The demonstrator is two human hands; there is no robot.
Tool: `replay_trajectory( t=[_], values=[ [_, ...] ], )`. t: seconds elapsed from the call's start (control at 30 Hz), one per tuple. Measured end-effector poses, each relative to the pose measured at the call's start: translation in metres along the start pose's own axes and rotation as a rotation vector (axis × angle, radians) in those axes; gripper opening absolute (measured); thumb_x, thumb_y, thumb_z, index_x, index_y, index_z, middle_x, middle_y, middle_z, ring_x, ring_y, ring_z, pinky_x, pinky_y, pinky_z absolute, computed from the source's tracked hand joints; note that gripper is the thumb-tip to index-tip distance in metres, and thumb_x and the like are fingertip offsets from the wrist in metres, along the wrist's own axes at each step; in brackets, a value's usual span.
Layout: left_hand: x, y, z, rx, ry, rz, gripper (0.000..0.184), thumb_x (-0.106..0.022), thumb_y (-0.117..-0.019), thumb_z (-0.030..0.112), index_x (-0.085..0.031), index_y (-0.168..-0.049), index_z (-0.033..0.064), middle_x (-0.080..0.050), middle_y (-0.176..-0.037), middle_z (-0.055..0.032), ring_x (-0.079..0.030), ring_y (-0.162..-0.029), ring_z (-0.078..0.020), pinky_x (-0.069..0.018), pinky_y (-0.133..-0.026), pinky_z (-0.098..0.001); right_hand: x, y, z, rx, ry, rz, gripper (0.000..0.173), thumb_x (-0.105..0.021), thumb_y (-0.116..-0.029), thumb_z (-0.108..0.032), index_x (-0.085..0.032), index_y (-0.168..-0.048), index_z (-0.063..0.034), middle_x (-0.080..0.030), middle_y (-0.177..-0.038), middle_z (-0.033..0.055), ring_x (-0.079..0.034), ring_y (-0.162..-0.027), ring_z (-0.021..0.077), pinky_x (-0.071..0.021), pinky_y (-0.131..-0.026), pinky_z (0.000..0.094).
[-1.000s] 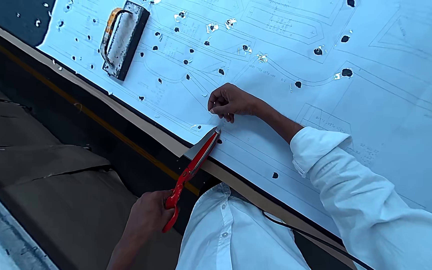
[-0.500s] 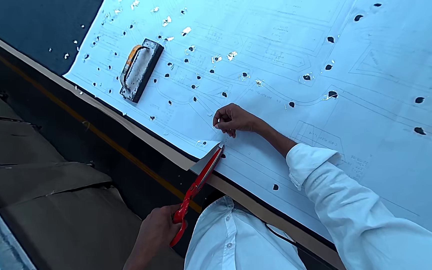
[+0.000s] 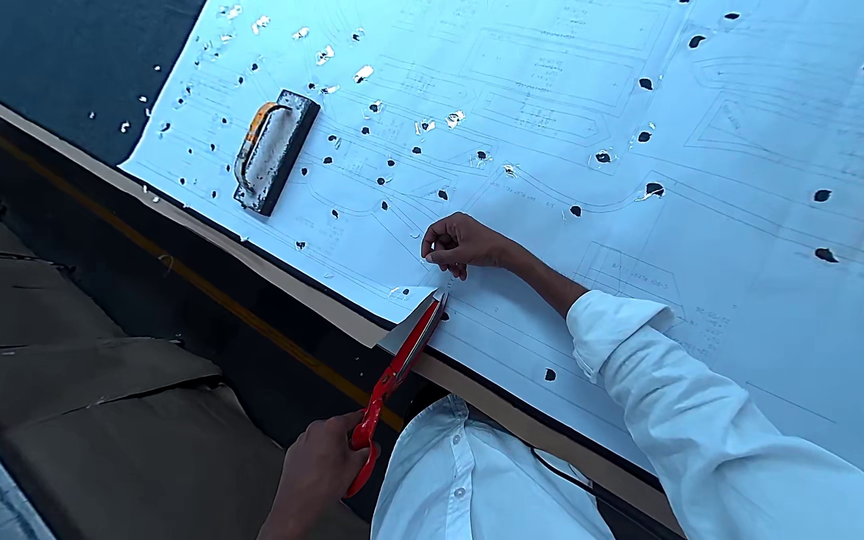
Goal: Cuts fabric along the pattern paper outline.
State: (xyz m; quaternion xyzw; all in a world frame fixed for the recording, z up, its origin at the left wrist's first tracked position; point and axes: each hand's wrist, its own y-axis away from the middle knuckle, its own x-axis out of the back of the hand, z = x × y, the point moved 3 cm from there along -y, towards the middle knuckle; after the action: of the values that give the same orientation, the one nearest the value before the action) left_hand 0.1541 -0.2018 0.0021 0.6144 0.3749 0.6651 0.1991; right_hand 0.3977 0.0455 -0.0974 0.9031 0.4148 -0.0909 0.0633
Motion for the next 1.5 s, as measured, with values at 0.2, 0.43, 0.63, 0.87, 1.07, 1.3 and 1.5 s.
replay_trajectory(
  t=[0.2, 0.43, 0.63, 0.87, 1.07, 1.3, 1.5],
  values=[
    [-0.010, -0.013, -0.006, -0.055, 0.093, -0.013, 0.027, -0.074, -0.0891, 0.021, -0.077, -0.115, 0.0157, -0.077, -0.104, -0.0043, -0.073, -0.094, -0.0256, -0.0558, -0.085, -0.0548, 0.000, -0.001, 0.000, 0.008, 0.005, -0.003, 0.004, -0.064, -0.0969, 0.000, -0.064, -0.099, 0.0037, -0.062, -0.062, 0.0042, -0.060, -0.047, 0.0107, -0.0535, -0.045, 0.0252],
    [-0.027, -0.026, -0.017, -0.139, 0.375, -0.067, 0.027, -0.070, -0.0860, 0.019, -0.076, -0.112, 0.0146, -0.078, -0.103, 0.0049, -0.073, -0.078, -0.0107, -0.0611, -0.073, -0.0366, -0.001, 0.001, -0.002, 0.002, 0.004, 0.000, 0.005, -0.064, -0.0966, 0.001, -0.064, -0.100, 0.0046, -0.061, -0.063, 0.0041, -0.059, -0.047, 0.0101, -0.0535, -0.045, 0.0248],
    [-0.030, -0.027, -0.016, -0.145, 0.395, -0.077, 0.026, -0.070, -0.0871, 0.023, -0.077, -0.111, 0.0140, -0.078, -0.102, 0.0030, -0.074, -0.079, -0.0122, -0.0622, -0.076, -0.0393, -0.001, 0.001, -0.001, -0.008, 0.029, 0.009, 0.006, -0.064, -0.0964, 0.001, -0.064, -0.102, 0.0042, -0.062, -0.064, 0.0039, -0.060, -0.048, 0.0105, -0.0542, -0.046, 0.0262],
    [-0.021, -0.028, -0.016, -0.134, 0.346, -0.103, 0.021, -0.070, -0.0876, 0.018, -0.077, -0.107, 0.0141, -0.078, -0.102, 0.0036, -0.074, -0.084, -0.0117, -0.0611, -0.080, -0.0396, -0.001, 0.002, -0.003, -0.021, 0.011, 0.019, 0.006, -0.063, -0.0960, 0.003, -0.064, -0.102, 0.0032, -0.062, -0.063, 0.0029, -0.061, -0.048, 0.0102, -0.0549, -0.046, 0.0256],
    [-0.022, -0.027, -0.012, -0.131, 0.347, -0.115, 0.022, -0.070, -0.0851, 0.020, -0.077, -0.104, 0.0123, -0.078, -0.100, 0.0018, -0.074, -0.085, -0.0131, -0.0599, -0.081, -0.0413, 0.000, 0.002, -0.003, -0.016, 0.001, 0.011, 0.006, -0.063, -0.0956, 0.003, -0.064, -0.102, 0.0027, -0.062, -0.063, 0.0022, -0.062, -0.048, 0.0101, -0.0558, -0.047, 0.0257],
    [-0.025, -0.024, -0.010, -0.140, 0.316, -0.114, 0.021, -0.072, -0.0867, 0.022, -0.078, -0.104, 0.0128, -0.078, -0.099, -0.0008, -0.073, -0.090, -0.0176, -0.0575, -0.084, -0.0476, -0.011, 0.046, -0.021, 0.251, 0.827, 0.423, 0.028, -0.071, -0.0924, -0.013, -0.069, -0.118, -0.0014, -0.069, -0.119, 0.0141, -0.067, -0.112, 0.0255, -0.0552, -0.097, 0.0421],
    [-0.018, -0.018, -0.005, -0.097, 0.247, -0.109, 0.022, -0.073, -0.0881, 0.019, -0.078, -0.109, 0.0144, -0.077, -0.096, -0.0036, -0.072, -0.088, -0.0233, -0.0559, -0.082, -0.0529, -0.021, 0.087, 0.006, -0.173, 1.320, 0.420, 0.090, -0.053, -0.0839, -0.081, -0.039, -0.159, -0.0314, -0.025, -0.170, 0.0038, -0.012, -0.158, 0.0380, -0.0013, -0.116, 0.0764]
  ],
)
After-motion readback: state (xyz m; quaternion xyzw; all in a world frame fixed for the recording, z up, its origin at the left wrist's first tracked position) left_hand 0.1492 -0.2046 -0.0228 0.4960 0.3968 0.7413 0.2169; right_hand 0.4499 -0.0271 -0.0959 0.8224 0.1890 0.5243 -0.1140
